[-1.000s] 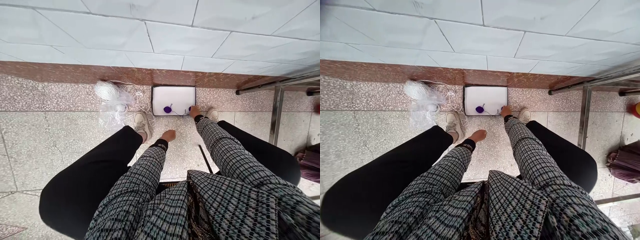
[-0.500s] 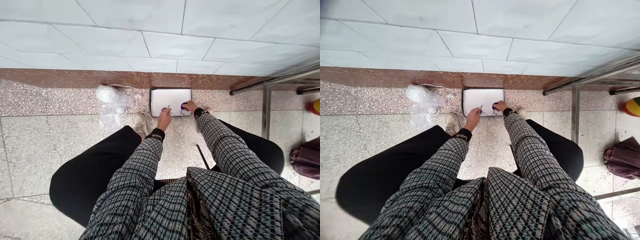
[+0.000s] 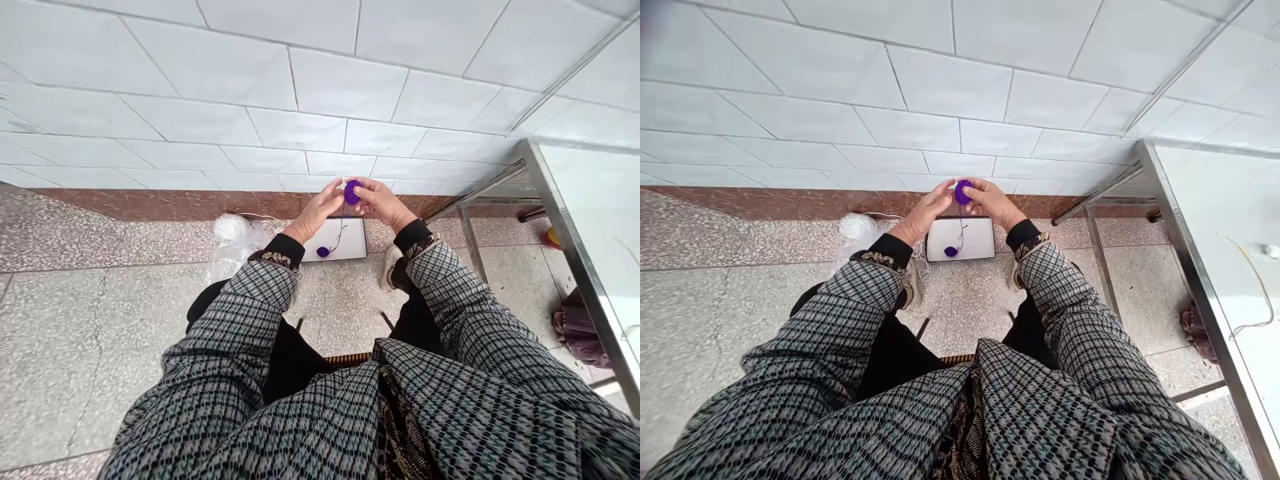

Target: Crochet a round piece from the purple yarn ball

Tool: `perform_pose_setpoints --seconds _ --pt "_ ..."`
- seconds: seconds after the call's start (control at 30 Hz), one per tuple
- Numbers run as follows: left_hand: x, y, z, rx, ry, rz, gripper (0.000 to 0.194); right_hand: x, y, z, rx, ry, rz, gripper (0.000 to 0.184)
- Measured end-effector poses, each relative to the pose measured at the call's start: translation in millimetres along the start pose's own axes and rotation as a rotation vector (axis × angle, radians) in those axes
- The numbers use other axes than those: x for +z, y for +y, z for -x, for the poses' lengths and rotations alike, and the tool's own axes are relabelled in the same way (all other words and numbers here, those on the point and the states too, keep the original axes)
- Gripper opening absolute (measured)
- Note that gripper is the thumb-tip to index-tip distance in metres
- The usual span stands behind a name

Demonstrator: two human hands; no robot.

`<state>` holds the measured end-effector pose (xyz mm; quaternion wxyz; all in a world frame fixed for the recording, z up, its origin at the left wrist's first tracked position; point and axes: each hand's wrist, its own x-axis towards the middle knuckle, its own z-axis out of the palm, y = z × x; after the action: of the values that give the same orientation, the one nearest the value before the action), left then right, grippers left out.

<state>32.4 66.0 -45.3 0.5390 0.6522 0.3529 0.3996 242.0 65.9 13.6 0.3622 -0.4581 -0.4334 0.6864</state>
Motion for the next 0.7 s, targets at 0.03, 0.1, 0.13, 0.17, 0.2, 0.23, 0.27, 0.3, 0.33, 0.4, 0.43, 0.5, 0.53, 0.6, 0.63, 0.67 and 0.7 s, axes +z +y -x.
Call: perform_pose_setpoints --seconds 0.03,0.1,0.13,0.17,0.2,0.23,0.27,0.3,0.33,0.4,0.43,0.5,0.53,0.6,0.63,0.67,0.7 --pt "0.6 8 2 0.011 -0.028 0.028 0.080 4 1 3 -0.035 0.000 0.000 0.034" --pt "3.3 20 6 0.019 -0.038 0.045 0.076 11 4 6 -0.117 0.009 0.010 0.043" --pt "4.8 23 7 0.020 -0.015 0.038 0.073 14 5 7 -0.149 0.019 0.028 0.046" --pt "6.0 27 7 0.017 0.018 0.020 0.069 16 6 7 -0.174 0.030 0.052 0.047" --pt "6.9 30 8 0.011 0.057 -0.008 0.064 17 5 7 -0.194 0.044 0.078 0.046" --pt "7.3 33 8 0.003 0.098 -0.043 0.060 18 3 7 -0.213 0.064 0.105 0.046" --pt "7.5 37 8 -0.008 0.137 -0.082 0.055 18 0 8 -0.232 0.089 0.130 0.046" --pt "7.7 41 7 -0.021 0.175 -0.113 0.049 17 -4 9 -0.250 0.115 0.153 0.046" --pt "8.0 46 7 -0.036 0.215 -0.125 0.041 16 -8 11 -0.266 0.141 0.171 0.046" --pt "10.0 54 5 -0.067 0.275 -0.076 0.024 15 -15 15 -0.276 0.165 0.195 0.044" --pt "11.8 58 4 -0.082 0.285 -0.028 0.022 15 -17 17 -0.274 0.166 0.198 0.042" --pt "16.6 64 1 -0.120 0.256 0.076 0.035 17 -17 20 -0.273 0.171 0.188 0.039" --pt "19.1 66 -1 -0.148 0.227 0.119 0.045 18 -16 22 -0.281 0.181 0.177 0.039" --pt "23.2 69 -3 -0.215 0.167 0.175 0.059 22 -12 24 -0.307 0.204 0.154 0.041" --pt "24.2 70 -3 -0.244 0.147 0.193 0.062 23 -10 25 -0.317 0.207 0.146 0.043" --pt "24.4 71 -4 -0.264 0.135 0.208 0.063 25 -7 27 -0.321 0.201 0.140 0.045" --pt "23.6 72 -3 -0.273 0.129 0.221 0.062 25 -6 28 -0.321 0.190 0.136 0.047"
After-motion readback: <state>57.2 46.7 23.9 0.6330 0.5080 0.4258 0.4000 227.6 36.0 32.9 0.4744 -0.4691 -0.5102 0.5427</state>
